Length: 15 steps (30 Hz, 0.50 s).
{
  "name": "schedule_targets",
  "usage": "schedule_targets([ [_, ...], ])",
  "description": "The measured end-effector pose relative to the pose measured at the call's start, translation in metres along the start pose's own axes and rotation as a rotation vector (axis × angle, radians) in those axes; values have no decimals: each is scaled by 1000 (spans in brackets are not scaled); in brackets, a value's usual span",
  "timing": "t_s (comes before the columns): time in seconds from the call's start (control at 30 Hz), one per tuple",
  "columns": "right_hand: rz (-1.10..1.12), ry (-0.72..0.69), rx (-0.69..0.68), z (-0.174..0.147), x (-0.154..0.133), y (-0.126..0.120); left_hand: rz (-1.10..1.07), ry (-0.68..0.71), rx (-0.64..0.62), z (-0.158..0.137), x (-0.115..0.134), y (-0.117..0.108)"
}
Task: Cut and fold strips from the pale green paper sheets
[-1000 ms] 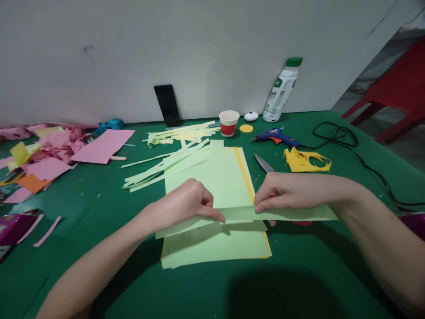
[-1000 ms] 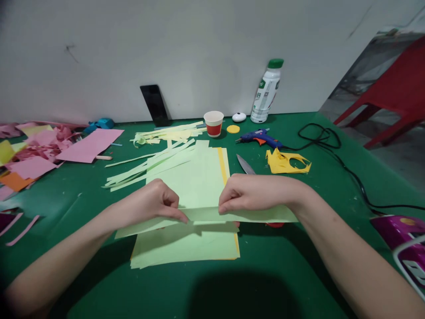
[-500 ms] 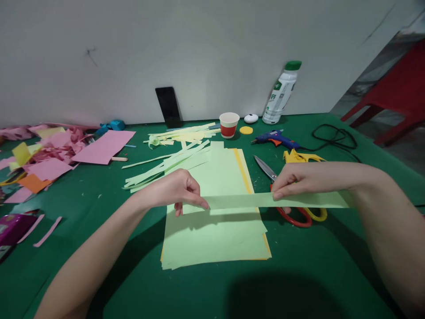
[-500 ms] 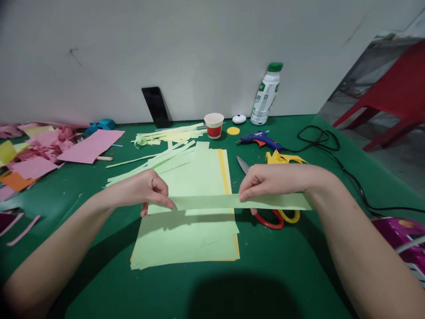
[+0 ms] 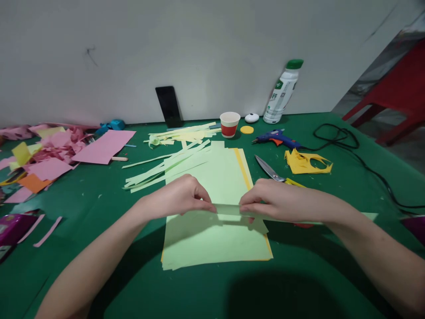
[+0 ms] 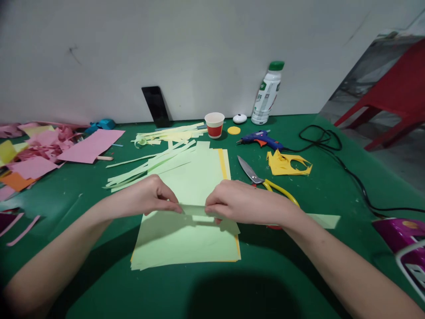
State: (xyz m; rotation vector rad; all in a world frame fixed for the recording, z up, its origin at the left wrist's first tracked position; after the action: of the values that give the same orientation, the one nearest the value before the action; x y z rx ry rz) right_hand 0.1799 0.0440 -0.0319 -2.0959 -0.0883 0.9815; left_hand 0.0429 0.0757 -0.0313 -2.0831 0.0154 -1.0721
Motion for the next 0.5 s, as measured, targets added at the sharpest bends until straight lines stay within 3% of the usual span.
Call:
schedule_targets([
  [0.07, -29, 39, 43, -2, 4, -6, 16, -19, 70, -1, -7, -14],
  [0.13, -58, 77, 107, -4, 6, -12, 30, -7, 242, -2, -9, -31],
  [0.23, -81, 78, 152, -2, 4, -14, 64, 142, 491, -7, 4, -39],
  [0.27, -91, 70, 154, -2, 2, -12, 80, 210, 508, -7, 11, -34],
  [0.37, -147, 74, 166, 0, -1, -7, 149, 344, 406, -3, 27, -3],
  [0.5, -163, 87, 173, -1, -6, -2, 206, 425, 400, 0, 34, 20],
])
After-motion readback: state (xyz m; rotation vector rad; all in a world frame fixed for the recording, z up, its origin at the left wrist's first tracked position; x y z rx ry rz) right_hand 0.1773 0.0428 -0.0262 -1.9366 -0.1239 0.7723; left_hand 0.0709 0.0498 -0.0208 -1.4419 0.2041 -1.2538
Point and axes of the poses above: each hand's wrist, its own z-axis towards the middle knuckle, its own y-axis out of the palm, x = y × z, the point moved 6 cm from there along z, towards the middle knuckle, and after that the axes turned 2 degrees about -z, right-handed, at the moved point
